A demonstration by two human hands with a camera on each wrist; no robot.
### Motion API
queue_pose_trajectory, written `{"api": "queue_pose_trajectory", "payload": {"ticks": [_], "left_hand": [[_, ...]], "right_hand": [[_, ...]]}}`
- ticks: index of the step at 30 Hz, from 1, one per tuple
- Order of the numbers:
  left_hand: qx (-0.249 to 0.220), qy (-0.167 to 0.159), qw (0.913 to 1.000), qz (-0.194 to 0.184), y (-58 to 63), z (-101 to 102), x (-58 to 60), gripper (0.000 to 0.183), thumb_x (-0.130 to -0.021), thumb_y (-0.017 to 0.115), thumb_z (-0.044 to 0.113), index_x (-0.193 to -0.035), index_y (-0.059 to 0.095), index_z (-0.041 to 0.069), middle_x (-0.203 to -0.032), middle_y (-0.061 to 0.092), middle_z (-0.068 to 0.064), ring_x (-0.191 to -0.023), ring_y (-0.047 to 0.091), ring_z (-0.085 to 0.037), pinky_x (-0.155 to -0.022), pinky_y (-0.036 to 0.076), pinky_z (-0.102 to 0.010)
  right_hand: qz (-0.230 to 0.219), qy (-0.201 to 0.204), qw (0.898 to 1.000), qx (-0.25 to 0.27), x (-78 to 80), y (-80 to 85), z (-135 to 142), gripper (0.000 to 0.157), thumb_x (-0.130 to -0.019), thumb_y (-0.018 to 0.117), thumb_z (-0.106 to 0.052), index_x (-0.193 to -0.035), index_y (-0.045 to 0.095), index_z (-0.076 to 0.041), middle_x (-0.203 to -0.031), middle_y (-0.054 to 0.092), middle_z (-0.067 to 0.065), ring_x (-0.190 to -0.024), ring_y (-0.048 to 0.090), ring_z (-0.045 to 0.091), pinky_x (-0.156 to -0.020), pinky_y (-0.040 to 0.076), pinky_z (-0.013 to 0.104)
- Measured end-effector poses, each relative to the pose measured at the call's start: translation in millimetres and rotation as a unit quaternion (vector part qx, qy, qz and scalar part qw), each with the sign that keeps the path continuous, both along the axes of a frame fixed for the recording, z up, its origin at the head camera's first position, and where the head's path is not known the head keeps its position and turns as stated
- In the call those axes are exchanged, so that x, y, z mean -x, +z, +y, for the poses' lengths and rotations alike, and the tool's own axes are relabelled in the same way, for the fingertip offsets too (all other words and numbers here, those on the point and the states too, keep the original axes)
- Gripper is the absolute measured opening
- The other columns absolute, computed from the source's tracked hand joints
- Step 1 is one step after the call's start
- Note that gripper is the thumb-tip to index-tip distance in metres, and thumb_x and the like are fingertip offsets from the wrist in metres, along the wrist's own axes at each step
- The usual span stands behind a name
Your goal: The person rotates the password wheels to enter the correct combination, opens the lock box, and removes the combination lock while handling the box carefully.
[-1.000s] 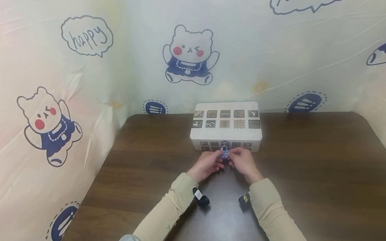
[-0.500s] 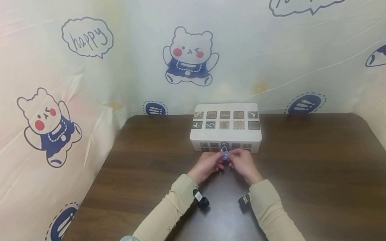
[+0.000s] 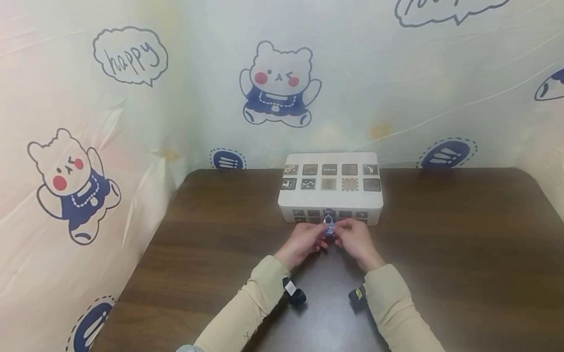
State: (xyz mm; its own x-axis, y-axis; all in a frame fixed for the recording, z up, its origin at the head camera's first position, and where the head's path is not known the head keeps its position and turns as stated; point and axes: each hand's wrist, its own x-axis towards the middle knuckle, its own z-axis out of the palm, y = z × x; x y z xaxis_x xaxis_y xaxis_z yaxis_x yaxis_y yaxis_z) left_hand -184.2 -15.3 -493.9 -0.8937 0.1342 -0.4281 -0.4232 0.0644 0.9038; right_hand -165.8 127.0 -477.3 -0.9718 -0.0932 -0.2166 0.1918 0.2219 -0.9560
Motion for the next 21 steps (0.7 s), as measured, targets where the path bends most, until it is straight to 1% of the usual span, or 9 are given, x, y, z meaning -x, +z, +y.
{"api": "queue_pose_trajectory", "payload": {"ticks": [6,10,15,21], "left_hand": [[0.003,-0.005,1.0000,0.001,1.4,-0.8,-0.9,0.023,-0.084,0.059,0.025,-0.089,0.065,0.004,-0.070,0.056,-0.002,-0.050,0.056,-0.007,-0.045,0.039,-0.017],[-0.001,-0.013,0.9999,0.003,1.3,-2.2,-0.2,0.019,-0.085,0.058,0.025,-0.085,0.065,0.007,-0.070,0.056,0.000,-0.050,0.056,-0.007,-0.046,0.040,-0.017],[0.009,-0.015,0.9998,0.007,1.1,-1.9,0.1,0.021,-0.085,0.058,0.025,-0.087,0.066,0.006,-0.073,0.058,-0.003,-0.051,0.055,-0.007,-0.047,0.040,-0.018],[0.014,-0.015,0.9998,0.006,3.4,-1.6,-0.8,0.020,-0.084,0.058,0.022,-0.089,0.066,0.004,-0.076,0.059,-0.006,-0.052,0.055,-0.007,-0.048,0.040,-0.018]], "right_hand": [[0.000,-0.003,1.000,0.004,0.8,-0.6,-1.3,0.026,-0.090,0.049,-0.011,-0.107,0.054,0.009,-0.084,0.058,0.009,-0.061,0.054,0.009,-0.057,0.049,0.022],[0.000,-0.003,1.000,0.005,0.3,0.6,-1.1,0.026,-0.090,0.048,-0.010,-0.107,0.054,0.009,-0.086,0.059,0.011,-0.061,0.055,0.009,-0.057,0.049,0.023],[0.002,0.001,1.000,0.002,-0.2,-0.6,0.0,0.026,-0.090,0.047,-0.009,-0.108,0.053,0.009,-0.090,0.058,0.015,-0.062,0.055,0.009,-0.058,0.050,0.024],[-0.002,-0.001,1.000,0.006,0.3,-1.0,-0.7,0.026,-0.090,0.049,-0.010,-0.107,0.053,0.009,-0.089,0.058,0.014,-0.061,0.054,0.008,-0.058,0.049,0.024]]}}
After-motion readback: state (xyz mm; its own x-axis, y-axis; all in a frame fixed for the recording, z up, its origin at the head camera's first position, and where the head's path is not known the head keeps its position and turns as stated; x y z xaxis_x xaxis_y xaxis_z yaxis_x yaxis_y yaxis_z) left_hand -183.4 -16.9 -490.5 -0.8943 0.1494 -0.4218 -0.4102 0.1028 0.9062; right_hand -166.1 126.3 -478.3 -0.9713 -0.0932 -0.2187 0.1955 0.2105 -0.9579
